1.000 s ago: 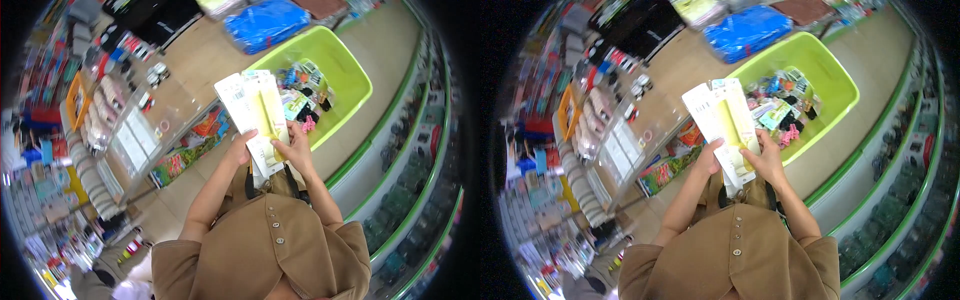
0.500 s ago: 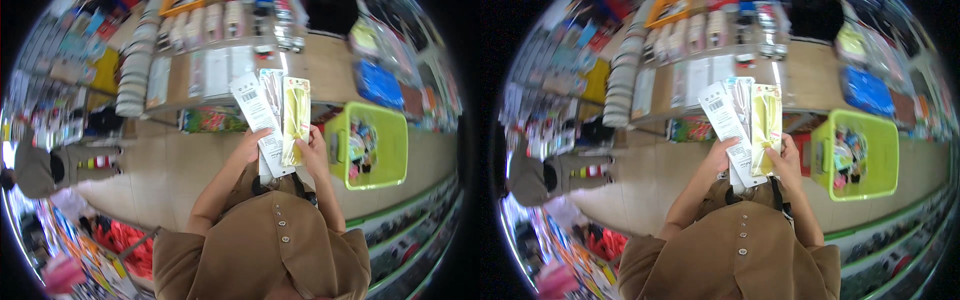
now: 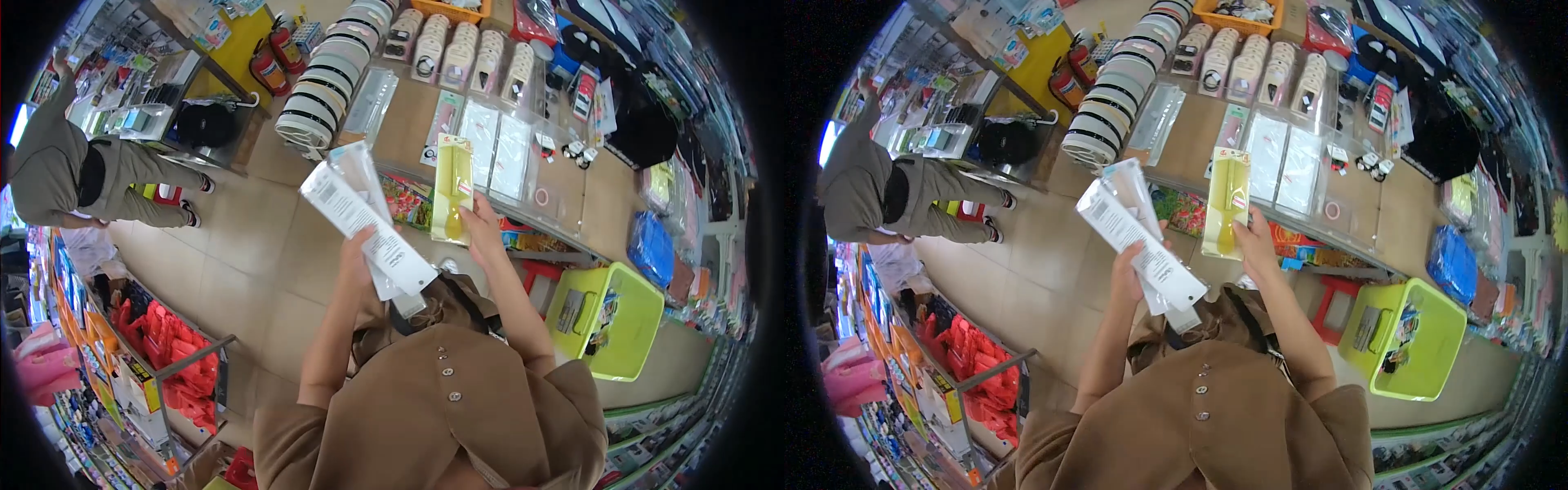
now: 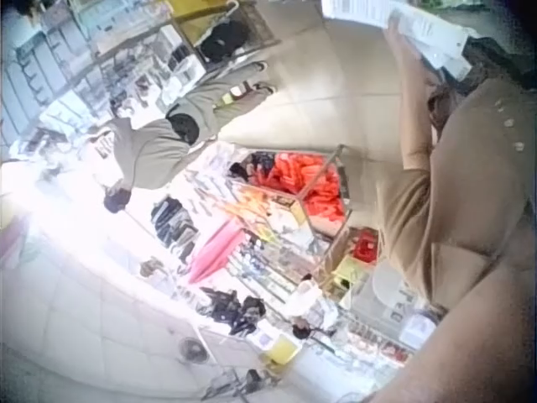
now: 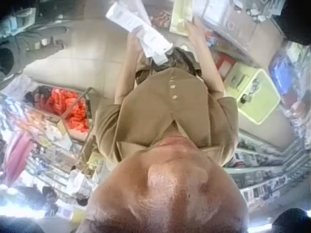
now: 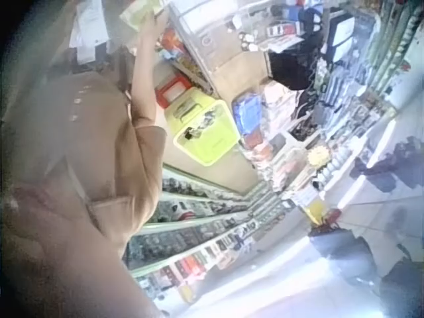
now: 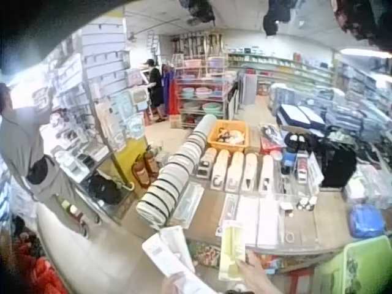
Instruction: Sorting and organizing small packaged retail items from a bin onto a display counter.
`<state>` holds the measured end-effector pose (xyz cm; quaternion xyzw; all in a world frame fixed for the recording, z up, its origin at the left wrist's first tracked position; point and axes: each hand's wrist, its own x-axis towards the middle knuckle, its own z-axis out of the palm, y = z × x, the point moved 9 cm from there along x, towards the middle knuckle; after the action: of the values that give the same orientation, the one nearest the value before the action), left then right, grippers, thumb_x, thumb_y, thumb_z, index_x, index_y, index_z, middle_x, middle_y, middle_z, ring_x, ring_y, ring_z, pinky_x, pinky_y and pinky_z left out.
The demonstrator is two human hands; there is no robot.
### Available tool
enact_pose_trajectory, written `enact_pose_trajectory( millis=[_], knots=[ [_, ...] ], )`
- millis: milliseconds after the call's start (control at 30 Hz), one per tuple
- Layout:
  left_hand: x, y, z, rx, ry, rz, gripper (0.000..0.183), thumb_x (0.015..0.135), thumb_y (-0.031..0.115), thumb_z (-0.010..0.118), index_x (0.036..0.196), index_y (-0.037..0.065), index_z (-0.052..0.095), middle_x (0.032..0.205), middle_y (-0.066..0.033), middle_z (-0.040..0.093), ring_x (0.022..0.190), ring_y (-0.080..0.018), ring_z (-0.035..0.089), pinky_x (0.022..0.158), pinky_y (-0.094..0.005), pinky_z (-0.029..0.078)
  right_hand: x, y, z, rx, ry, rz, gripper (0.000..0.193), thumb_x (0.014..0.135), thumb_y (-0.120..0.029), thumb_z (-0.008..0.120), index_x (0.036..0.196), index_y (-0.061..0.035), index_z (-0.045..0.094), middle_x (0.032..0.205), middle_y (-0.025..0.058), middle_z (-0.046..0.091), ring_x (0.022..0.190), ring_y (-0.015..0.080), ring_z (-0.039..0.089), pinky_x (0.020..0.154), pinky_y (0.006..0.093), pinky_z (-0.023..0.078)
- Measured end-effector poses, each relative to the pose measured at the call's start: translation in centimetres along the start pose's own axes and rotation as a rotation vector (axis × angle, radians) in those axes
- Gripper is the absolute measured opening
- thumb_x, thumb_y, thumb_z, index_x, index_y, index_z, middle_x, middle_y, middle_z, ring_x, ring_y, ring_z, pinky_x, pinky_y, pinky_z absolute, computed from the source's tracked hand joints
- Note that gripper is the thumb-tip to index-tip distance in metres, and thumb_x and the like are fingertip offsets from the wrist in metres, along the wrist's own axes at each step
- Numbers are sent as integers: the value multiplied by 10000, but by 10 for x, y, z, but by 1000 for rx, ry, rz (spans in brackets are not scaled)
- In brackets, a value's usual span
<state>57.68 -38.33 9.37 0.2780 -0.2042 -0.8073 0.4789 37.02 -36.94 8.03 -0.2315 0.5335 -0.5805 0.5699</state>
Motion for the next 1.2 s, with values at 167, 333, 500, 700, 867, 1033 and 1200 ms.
enact_pose_trajectory(
  millis=[167, 333, 500, 700, 867, 1033, 1200],
  knots=[
    [-16, 29, -43, -28, 188, 117, 700, 731, 192, 563, 1328, 90, 211, 1203, -188, 445, 863, -258, 569, 691, -371, 527, 108, 39, 22, -115, -24, 52, 356, 799, 24, 478, 1148, 5, 408, 1003, 127, 535, 873, 187, 541, 754, 309, 449],
    [-11, 52, -54, -21, 290, 190, 693, 710, 204, 581, 1301, 67, 247, 1195, -168, 455, 863, -251, 565, 696, -374, 525, 215, 56, 30, -491, 141, -65, 370, 742, 33, 514, 1103, 16, 434, 968, 145, 550, 867, 221, 550, 744, 325, 453],
    [16, 76, -42, 41, 338, 286, 648, 711, 179, 578, 1271, 33, 284, 1152, -172, 486, 859, -243, 570, 706, -371, 523, 278, 70, 27, -499, 241, 35, 387, 709, 7, 546, 1088, 15, 463, 946, 146, 568, 861, 233, 563, 758, 328, 442],
    [52, 83, -18, 98, 383, 292, 614, 710, 192, 587, 1238, 10, 331, 1137, -168, 496, 866, -242, 568, 707, -365, 518, 283, 45, 43, -967, 211, -89, 580, 686, -116, 619, 1213, -23, 394, 1076, 233, 504, 1002, 375, 496, 861, 399, 401],
    [79, 86, -15, 126, 379, 251, 588, 727, 167, 570, 1235, -13, 332, 1159, -186, 487, 882, -248, 568, 735, -368, 510, 266, 35, 75, -1288, 30, -450, 645, 643, -188, 672, 1206, -16, 408, 1272, 193, 338, 1184, 352, 304, 958, 450, 278],
    [110, 88, 6, 235, 331, 194, 554, 736, 143, 575, 1218, -27, 362, 1156, -167, 507, 899, -229, 569, 768, -355, 497, 270, 41, 82, -1489, -191, -394, 600, 691, -214, 643, 1225, -73, 409, 1271, 158, 336, 1148, 351, 346, 962, 404, 306],
    [125, 93, 19, 292, 283, 149, 523, 711, 142, 640, 1176, 16, 435, 1147, -132, 532, 1024, -206, 517, 853, -335, 433, 246, -15, 92, -839, -230, -332, 370, 747, -246, 619, 1049, -52, 528, 944, 118, 575, 841, 194, 551, 749, 328, 433]
  ],
)
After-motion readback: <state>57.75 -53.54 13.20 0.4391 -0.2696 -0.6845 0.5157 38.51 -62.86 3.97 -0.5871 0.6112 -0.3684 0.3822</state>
